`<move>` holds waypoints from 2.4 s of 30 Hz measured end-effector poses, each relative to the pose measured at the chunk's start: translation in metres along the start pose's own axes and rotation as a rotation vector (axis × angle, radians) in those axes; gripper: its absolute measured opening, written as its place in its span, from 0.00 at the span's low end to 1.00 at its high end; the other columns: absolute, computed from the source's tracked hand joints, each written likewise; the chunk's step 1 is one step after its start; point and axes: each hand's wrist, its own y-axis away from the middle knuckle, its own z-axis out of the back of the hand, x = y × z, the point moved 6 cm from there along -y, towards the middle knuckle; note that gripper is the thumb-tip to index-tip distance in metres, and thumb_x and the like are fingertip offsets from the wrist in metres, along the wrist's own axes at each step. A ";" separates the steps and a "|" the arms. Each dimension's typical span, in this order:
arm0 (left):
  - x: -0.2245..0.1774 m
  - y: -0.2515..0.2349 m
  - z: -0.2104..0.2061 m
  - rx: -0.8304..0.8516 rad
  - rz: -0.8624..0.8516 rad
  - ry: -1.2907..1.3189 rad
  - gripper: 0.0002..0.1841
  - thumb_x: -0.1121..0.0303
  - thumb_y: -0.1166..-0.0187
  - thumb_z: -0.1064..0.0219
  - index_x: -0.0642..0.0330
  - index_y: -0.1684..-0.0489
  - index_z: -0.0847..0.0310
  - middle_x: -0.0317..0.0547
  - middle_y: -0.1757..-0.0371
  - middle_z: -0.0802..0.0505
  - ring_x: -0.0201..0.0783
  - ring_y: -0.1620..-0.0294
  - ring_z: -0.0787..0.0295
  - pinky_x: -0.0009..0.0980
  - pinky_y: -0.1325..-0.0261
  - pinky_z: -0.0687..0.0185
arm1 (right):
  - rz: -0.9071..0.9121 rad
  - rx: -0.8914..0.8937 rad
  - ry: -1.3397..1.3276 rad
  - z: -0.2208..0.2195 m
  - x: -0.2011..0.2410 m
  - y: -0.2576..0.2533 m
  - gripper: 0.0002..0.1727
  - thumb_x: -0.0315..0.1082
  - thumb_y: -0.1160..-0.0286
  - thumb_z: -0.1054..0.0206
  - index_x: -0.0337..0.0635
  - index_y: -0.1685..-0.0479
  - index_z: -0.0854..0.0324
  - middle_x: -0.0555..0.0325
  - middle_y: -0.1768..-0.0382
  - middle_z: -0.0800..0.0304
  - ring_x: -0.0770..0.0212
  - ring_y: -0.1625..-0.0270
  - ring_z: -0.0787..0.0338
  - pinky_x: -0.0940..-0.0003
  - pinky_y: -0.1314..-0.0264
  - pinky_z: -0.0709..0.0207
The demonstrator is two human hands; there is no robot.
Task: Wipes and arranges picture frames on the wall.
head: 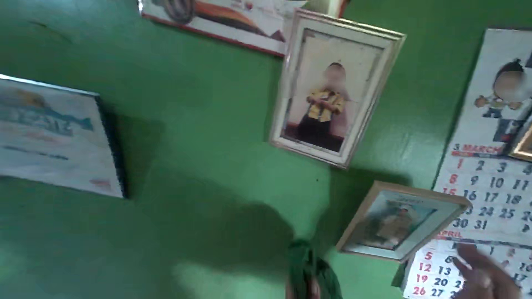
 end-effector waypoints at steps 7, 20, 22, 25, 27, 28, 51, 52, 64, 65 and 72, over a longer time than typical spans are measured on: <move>-0.038 -0.096 -0.116 0.285 -0.517 -0.217 0.25 0.66 0.16 0.36 0.66 0.21 0.27 0.59 0.18 0.28 0.39 0.24 0.24 0.34 0.28 0.20 | -0.294 -0.188 0.050 -0.026 -0.037 -0.038 0.30 0.41 0.06 0.60 0.22 0.19 0.43 0.47 0.31 0.26 0.78 0.37 0.20 0.79 0.35 0.24; 0.080 -0.046 -0.037 0.225 -0.465 -0.418 0.24 0.61 0.17 0.36 0.83 0.46 0.19 0.65 0.54 0.07 0.40 0.52 0.06 0.33 0.43 0.12 | -0.385 -0.245 -0.103 -0.042 -0.053 -0.042 0.21 0.29 0.10 0.49 0.27 0.24 0.37 0.62 0.49 0.17 0.81 0.51 0.13 0.82 0.43 0.17; 0.072 -0.054 -0.043 0.231 -0.494 -0.389 0.24 0.60 0.15 0.39 0.82 0.45 0.19 0.63 0.53 0.07 0.37 0.50 0.07 0.30 0.41 0.13 | -0.366 -0.237 -0.123 -0.043 -0.053 -0.042 0.20 0.28 0.10 0.50 0.28 0.24 0.36 0.64 0.49 0.17 0.82 0.50 0.13 0.82 0.42 0.17; 0.019 -0.084 -0.081 0.278 -0.496 -0.321 0.24 0.59 0.14 0.40 0.79 0.41 0.19 0.60 0.52 0.06 0.37 0.49 0.07 0.33 0.41 0.13 | -0.349 -0.222 -0.094 -0.041 -0.053 -0.040 0.22 0.28 0.10 0.51 0.27 0.23 0.37 0.62 0.46 0.17 0.82 0.49 0.14 0.82 0.42 0.18; -0.023 -0.106 -0.114 0.368 -0.427 -0.275 0.20 0.59 0.13 0.41 0.72 0.41 0.18 0.53 0.56 0.08 0.37 0.54 0.09 0.36 0.48 0.12 | -0.362 -0.226 -0.078 -0.040 -0.054 -0.038 0.23 0.30 0.10 0.49 0.27 0.22 0.38 0.62 0.47 0.17 0.82 0.51 0.13 0.83 0.45 0.17; -0.037 -0.114 -0.127 0.411 -0.397 -0.248 0.19 0.60 0.12 0.41 0.70 0.41 0.18 0.51 0.58 0.08 0.38 0.57 0.10 0.37 0.52 0.12 | -0.380 -0.239 -0.080 -0.040 -0.054 -0.037 0.22 0.31 0.10 0.48 0.28 0.23 0.38 0.64 0.51 0.18 0.83 0.56 0.14 0.84 0.50 0.17; 0.087 -0.014 -0.052 -0.200 0.013 0.175 0.25 0.64 0.11 0.45 0.86 0.34 0.36 0.43 0.53 0.12 0.14 0.53 0.15 0.17 0.45 0.17 | -0.386 -0.244 -0.185 -0.041 -0.054 -0.039 0.19 0.30 0.09 0.49 0.35 0.23 0.34 0.68 0.45 0.16 0.78 0.43 0.13 0.76 0.36 0.18; 0.091 -0.015 -0.062 -0.183 -0.006 0.169 0.25 0.68 0.13 0.44 0.89 0.33 0.36 0.49 0.53 0.12 0.15 0.54 0.16 0.17 0.47 0.19 | -0.385 -0.247 -0.177 -0.041 -0.054 -0.039 0.19 0.30 0.09 0.48 0.35 0.24 0.33 0.67 0.44 0.16 0.78 0.43 0.13 0.76 0.35 0.18; 0.123 -0.010 -0.092 -0.234 0.569 0.790 0.32 0.45 0.07 0.76 0.55 0.32 0.30 0.42 0.53 0.09 0.33 0.53 0.09 0.35 0.53 0.10 | -0.455 -0.230 -0.202 -0.042 -0.057 -0.037 0.19 0.32 0.09 0.47 0.39 0.24 0.30 0.68 0.45 0.15 0.77 0.44 0.12 0.75 0.38 0.16; 0.126 -0.009 -0.096 -0.241 0.582 0.799 0.32 0.46 0.07 0.78 0.55 0.37 0.30 0.41 0.57 0.09 0.33 0.56 0.09 0.34 0.55 0.11 | -0.463 -0.238 -0.204 -0.043 -0.057 -0.037 0.20 0.32 0.09 0.46 0.39 0.23 0.31 0.67 0.45 0.15 0.77 0.44 0.12 0.75 0.37 0.17; 0.137 0.011 -0.133 -0.338 0.665 0.757 0.31 0.48 0.06 0.78 0.59 0.34 0.32 0.45 0.55 0.14 0.35 0.55 0.13 0.35 0.52 0.14 | -0.447 -0.244 -0.286 -0.043 -0.058 -0.039 0.18 0.30 0.10 0.46 0.39 0.26 0.29 0.67 0.48 0.14 0.75 0.45 0.11 0.74 0.38 0.16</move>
